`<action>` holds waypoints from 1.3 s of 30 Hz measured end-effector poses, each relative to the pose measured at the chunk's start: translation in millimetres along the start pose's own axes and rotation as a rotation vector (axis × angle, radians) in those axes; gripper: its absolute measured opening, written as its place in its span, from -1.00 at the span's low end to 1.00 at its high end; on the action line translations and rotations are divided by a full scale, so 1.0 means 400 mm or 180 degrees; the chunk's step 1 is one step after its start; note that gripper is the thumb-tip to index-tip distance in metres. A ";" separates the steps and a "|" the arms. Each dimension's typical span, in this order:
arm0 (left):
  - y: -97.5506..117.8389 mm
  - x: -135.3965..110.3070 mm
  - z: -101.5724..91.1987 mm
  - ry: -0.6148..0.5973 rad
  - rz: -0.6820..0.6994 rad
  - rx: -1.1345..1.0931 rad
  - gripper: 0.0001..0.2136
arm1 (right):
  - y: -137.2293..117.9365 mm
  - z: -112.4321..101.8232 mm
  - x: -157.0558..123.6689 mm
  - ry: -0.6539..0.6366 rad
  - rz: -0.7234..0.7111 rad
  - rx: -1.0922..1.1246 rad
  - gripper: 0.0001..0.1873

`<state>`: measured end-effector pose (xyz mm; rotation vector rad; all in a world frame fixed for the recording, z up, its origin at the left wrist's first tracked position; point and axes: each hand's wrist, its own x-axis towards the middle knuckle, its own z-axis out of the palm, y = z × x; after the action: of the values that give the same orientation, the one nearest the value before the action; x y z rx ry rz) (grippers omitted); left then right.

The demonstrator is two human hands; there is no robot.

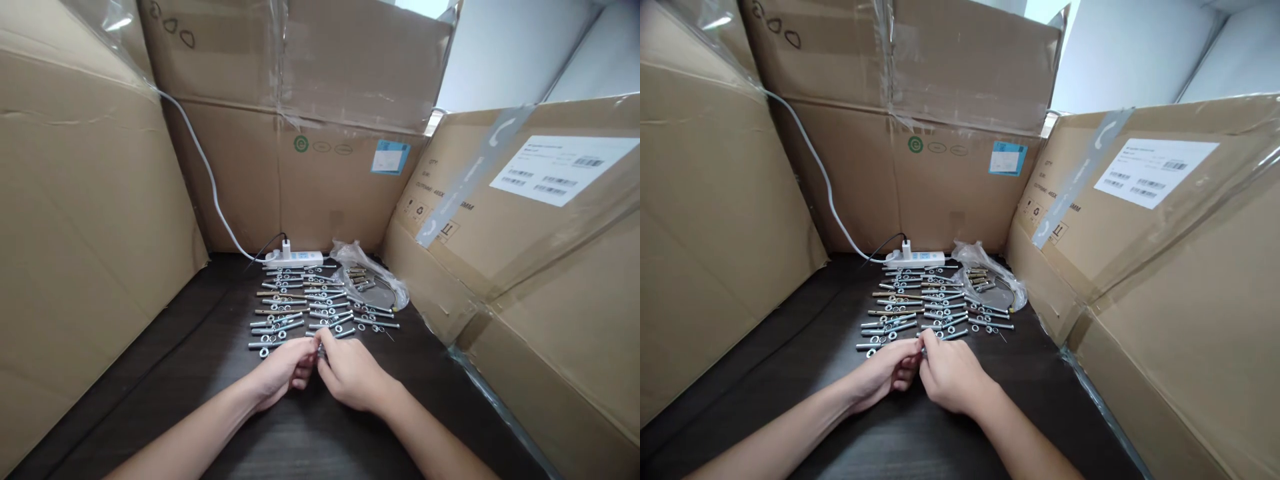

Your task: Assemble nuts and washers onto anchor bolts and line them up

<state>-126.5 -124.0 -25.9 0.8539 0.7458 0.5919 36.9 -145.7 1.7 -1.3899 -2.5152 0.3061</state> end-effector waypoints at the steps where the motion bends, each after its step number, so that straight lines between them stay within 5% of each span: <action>1: 0.000 0.000 0.003 0.0005 -0.0012 0.0109 -0.78 | -0.002 0.001 0.000 -0.0021 0.0014 -0.0008 -0.73; 7: -0.016 0.015 0.013 0.0233 0.0185 0.0750 -0.78 | -0.002 0.009 0.004 0.0007 0.0038 0.0047 -0.47; 14: -0.001 0.013 0.002 0.0323 0.1275 0.1978 -0.78 | 0.017 -0.027 -0.010 0.0124 0.0095 -0.0043 -0.48; 18: 0.013 0.012 0.000 0.0459 0.1439 0.2510 -0.79 | 0.110 -0.067 -0.048 0.0289 0.0594 0.0032 -0.78; 21: 0.014 0.033 0.024 0.0462 0.1602 0.3078 -0.83 | 0.207 -0.074 -0.088 0.0501 0.1106 0.0156 -0.80; 24: 0.016 0.075 0.072 0.0446 0.1984 0.3769 -0.88 | 0.276 -0.061 -0.115 0.0544 0.1093 0.0524 -0.80; 32: 0.013 0.195 0.150 0.0632 0.1803 0.5701 -0.87 | 0.315 -0.035 -0.113 0.0643 0.1027 0.0759 -0.77; 39: 0.008 0.235 0.143 0.0669 0.2002 0.6086 -0.88 | 0.340 -0.026 -0.111 0.0725 0.1096 0.0797 -0.80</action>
<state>-25.5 -80.2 -30.0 2.8891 1.1649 0.3584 171.3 -111.6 -34.8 -1.6432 -1.9766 0.4785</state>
